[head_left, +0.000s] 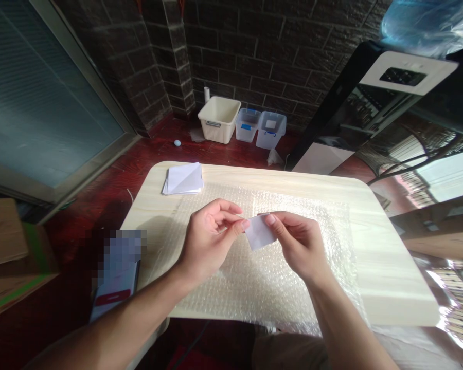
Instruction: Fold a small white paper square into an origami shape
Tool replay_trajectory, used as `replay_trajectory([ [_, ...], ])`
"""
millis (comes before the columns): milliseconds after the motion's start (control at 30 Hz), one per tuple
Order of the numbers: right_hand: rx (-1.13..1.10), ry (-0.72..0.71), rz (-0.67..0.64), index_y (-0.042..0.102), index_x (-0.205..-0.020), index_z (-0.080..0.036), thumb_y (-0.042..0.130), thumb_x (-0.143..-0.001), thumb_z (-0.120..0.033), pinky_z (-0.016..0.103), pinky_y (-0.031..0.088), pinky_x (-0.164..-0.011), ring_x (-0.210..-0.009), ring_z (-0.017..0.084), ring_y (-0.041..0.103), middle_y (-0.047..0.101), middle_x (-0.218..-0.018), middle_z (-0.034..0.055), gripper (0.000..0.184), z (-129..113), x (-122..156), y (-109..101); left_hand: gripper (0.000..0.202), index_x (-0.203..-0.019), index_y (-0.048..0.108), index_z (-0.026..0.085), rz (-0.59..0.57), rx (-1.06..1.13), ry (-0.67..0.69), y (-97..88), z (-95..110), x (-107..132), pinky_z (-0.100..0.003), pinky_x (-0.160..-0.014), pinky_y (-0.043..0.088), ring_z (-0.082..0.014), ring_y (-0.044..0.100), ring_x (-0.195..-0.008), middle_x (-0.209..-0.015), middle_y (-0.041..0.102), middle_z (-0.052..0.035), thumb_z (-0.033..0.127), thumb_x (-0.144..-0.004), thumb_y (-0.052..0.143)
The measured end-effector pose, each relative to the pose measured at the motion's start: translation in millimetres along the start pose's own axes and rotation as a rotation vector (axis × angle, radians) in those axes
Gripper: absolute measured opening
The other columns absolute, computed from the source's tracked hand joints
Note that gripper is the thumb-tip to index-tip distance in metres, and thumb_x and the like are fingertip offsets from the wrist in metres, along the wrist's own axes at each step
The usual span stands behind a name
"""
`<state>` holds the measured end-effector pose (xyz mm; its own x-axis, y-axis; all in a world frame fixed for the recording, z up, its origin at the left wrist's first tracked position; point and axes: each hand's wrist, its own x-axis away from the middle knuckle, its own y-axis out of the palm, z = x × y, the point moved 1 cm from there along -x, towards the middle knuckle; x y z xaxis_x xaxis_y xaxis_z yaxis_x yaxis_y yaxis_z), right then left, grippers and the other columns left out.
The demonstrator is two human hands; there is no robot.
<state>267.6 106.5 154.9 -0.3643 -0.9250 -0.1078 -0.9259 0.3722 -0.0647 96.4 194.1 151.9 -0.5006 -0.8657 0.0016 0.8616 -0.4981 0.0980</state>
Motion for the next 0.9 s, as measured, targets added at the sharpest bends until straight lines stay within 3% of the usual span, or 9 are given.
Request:
replay_trajectory([
  [200,0.050,0.025,0.014,0.079,-0.078,-0.017,0.073,-0.098,-0.043,0.026,0.043,-0.052,-0.059,0.013,0.058,0.068,-0.065,0.0032,0.033,-2.0,-0.1,0.5,0.023,-0.092,0.069,0.018,0.021,0.042,0.010,2.0,-2.1,0.0,-0.025,-0.071,0.054,-0.0156,0.072,-0.075,-0.081,0.076,-0.0026,0.026,-0.083,0.088],
  [333,0.046,0.083,-0.071,0.078,-0.081,-0.016,0.071,-0.100,-0.045,0.026,0.049,-0.055,-0.059,0.014,0.064,0.074,-0.067,0.0051,0.036,-0.8,1.1,0.2,0.025,-0.089,0.068,0.018,0.078,0.034,0.021,1.6,-2.3,-0.2,-0.024,-0.068,0.053,-0.0146,0.070,-0.073,-0.079,0.075,-0.0020,0.026,-0.081,0.089],
  [500,0.069,0.040,-0.062,0.080,-0.085,-0.017,0.071,-0.101,-0.041,0.027,0.055,-0.056,-0.058,0.015,0.069,0.076,-0.066,0.0052,0.031,-1.1,1.4,0.8,0.027,-0.088,0.066,0.018,0.112,0.044,0.023,0.9,-1.3,-1.5,-0.023,-0.069,0.054,-0.0140,0.070,-0.072,-0.079,0.075,-0.0019,0.026,-0.079,0.090],
  [667,0.019,0.066,-0.106,0.082,-0.088,-0.018,0.071,-0.100,-0.042,0.029,0.061,-0.065,-0.068,0.017,0.075,0.082,-0.078,0.0077,0.029,2.8,0.7,2.7,0.029,-0.087,0.066,0.017,0.173,0.055,0.036,-3.0,-1.4,-5.2,-0.022,-0.066,0.053,-0.0131,0.068,-0.070,-0.077,0.074,-0.0014,0.027,-0.078,0.091],
  [900,0.088,0.092,-0.074,0.081,-0.078,-0.018,0.073,-0.098,-0.047,0.029,0.059,-0.059,-0.060,0.017,0.073,0.080,-0.069,0.0073,0.036,3.2,1.5,0.3,0.029,-0.088,0.065,0.017,0.184,0.064,0.039,-2.3,-0.5,-5.5,-0.023,-0.066,0.054,-0.0131,0.068,-0.070,-0.078,0.073,-0.0009,0.027,-0.077,0.091],
])
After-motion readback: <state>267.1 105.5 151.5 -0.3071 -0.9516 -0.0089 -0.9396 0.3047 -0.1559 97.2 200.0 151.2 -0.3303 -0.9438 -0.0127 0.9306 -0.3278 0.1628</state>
